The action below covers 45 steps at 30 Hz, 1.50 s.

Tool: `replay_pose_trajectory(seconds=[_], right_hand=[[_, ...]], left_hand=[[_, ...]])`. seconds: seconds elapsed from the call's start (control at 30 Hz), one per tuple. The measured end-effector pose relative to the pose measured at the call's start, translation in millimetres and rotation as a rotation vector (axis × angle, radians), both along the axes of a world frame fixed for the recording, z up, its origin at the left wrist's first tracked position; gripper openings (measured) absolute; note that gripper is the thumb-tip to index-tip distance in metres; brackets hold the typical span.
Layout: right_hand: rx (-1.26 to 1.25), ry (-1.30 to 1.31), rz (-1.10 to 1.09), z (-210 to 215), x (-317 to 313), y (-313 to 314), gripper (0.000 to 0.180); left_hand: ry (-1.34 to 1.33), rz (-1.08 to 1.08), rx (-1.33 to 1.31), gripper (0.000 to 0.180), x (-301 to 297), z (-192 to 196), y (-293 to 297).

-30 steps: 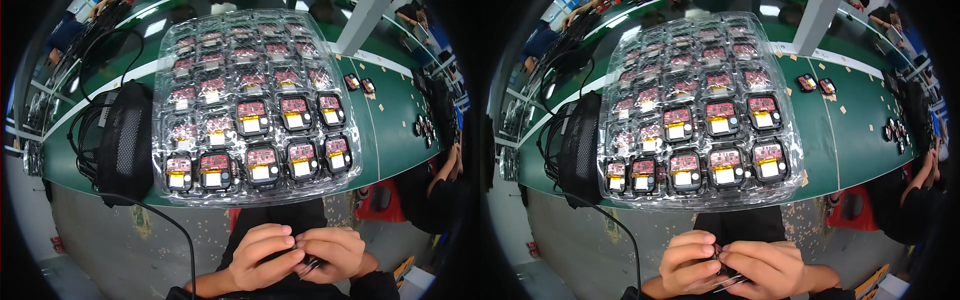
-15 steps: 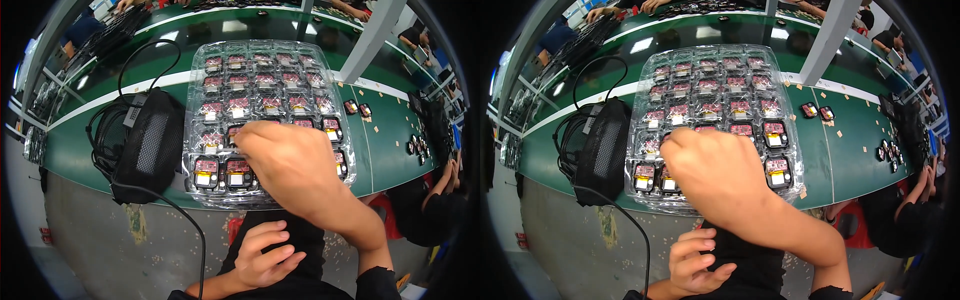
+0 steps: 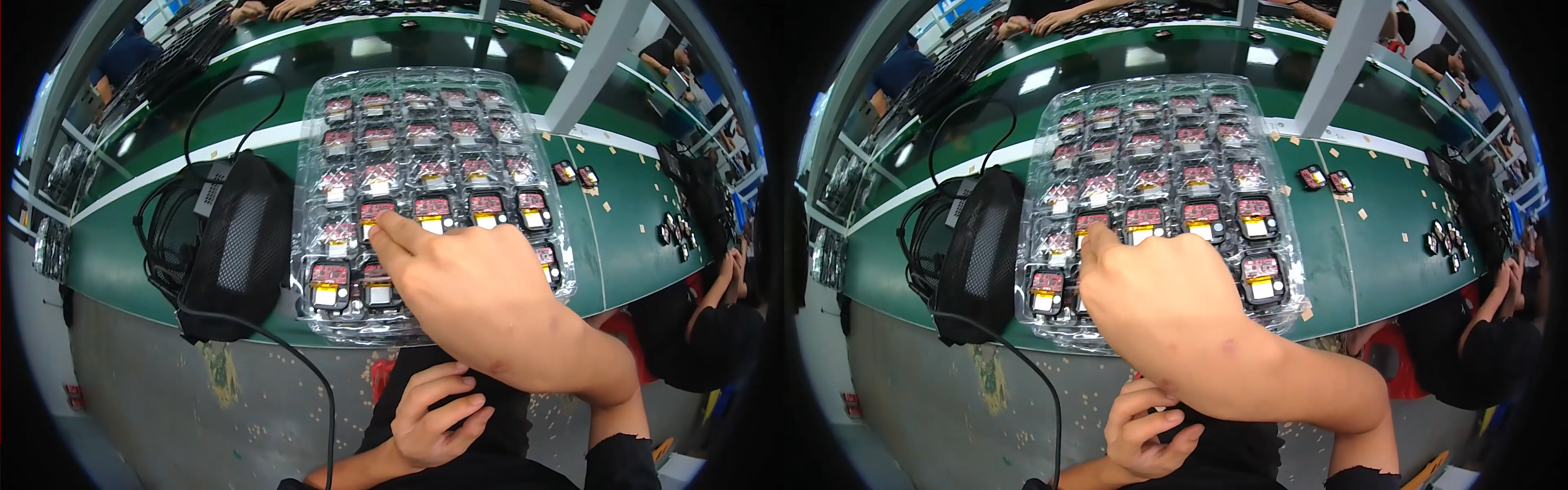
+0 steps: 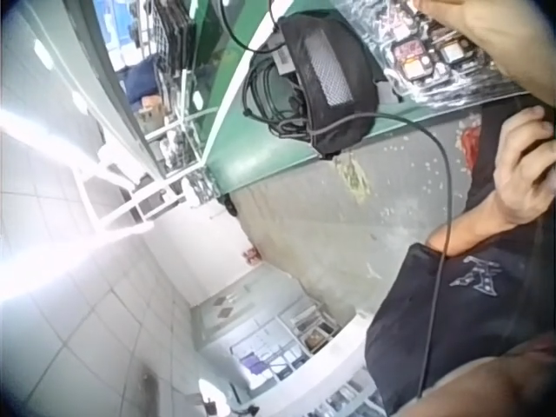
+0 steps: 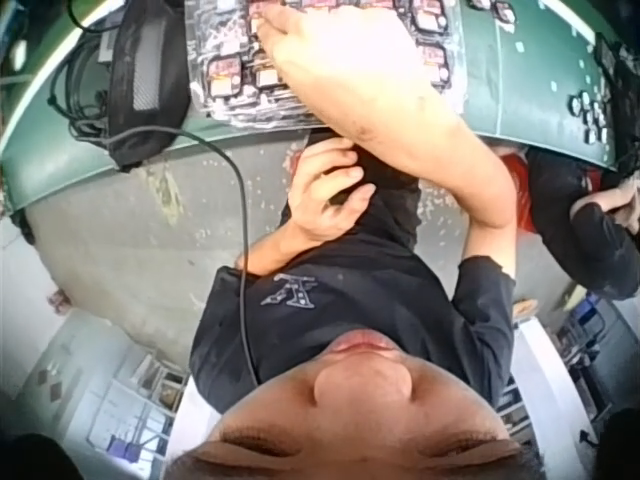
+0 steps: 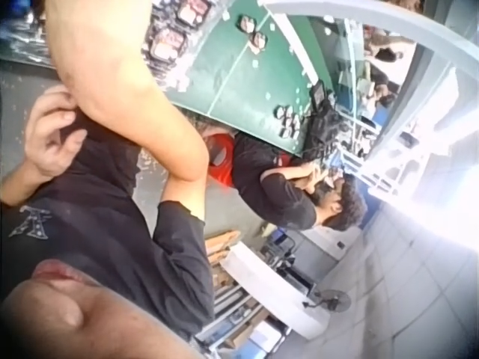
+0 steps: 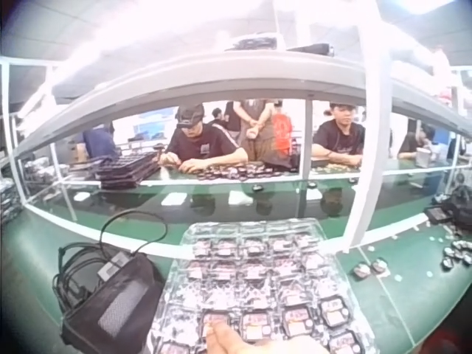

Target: Manually assemble and inspect smart watch or electronic components at a production line bench.

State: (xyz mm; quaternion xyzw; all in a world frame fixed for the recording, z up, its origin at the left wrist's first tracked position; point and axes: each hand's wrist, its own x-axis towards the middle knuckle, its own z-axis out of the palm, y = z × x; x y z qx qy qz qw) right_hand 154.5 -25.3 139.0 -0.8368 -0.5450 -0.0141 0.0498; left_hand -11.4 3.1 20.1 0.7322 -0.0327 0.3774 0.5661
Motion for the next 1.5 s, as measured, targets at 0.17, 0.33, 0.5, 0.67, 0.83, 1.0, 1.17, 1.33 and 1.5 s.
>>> replay_pose_trajectory(seconds=[0.17,0.33,0.5,0.67,0.83,1.0,1.17,1.33,1.5], right_hand=[[0.437,0.073,-0.144,4,14,-40,0.043],[0.385,-0.099,-0.679,-62,101,-121,0.037],[0.258,-0.044,-0.826,-87,112,-132,0.032],[0.288,0.096,-0.819,-86,101,-134,0.029],[0.797,0.244,-0.829,-64,64,-157,0.027],[0.99,0.516,-0.013,-66,-6,-170,0.046],[0.585,0.685,0.012,-84,-44,-155,0.026],[0.576,0.712,0.013,-96,-49,-158,0.025],[0.578,0.656,-0.199,-96,-59,-150,0.025]], left_hand=[[-0.004,0.057,-0.008,0.029,-7,-6,0],[0.004,0.04,0.002,0.023,-2,-12,-2],[0.031,-0.007,0.014,0.023,-3,-17,-3],[0.063,-0.037,-0.004,0.023,3,-17,-6],[0.158,-0.213,-0.177,0.023,6,-14,-5],[0.481,-0.631,-0.446,0.04,5,-5,4],[0.547,-0.801,-1.099,0.066,6,-23,7],[0.569,-0.919,-1.156,0.061,6,-22,12],[0.674,-0.697,-1.209,0.065,2,-23,14]])
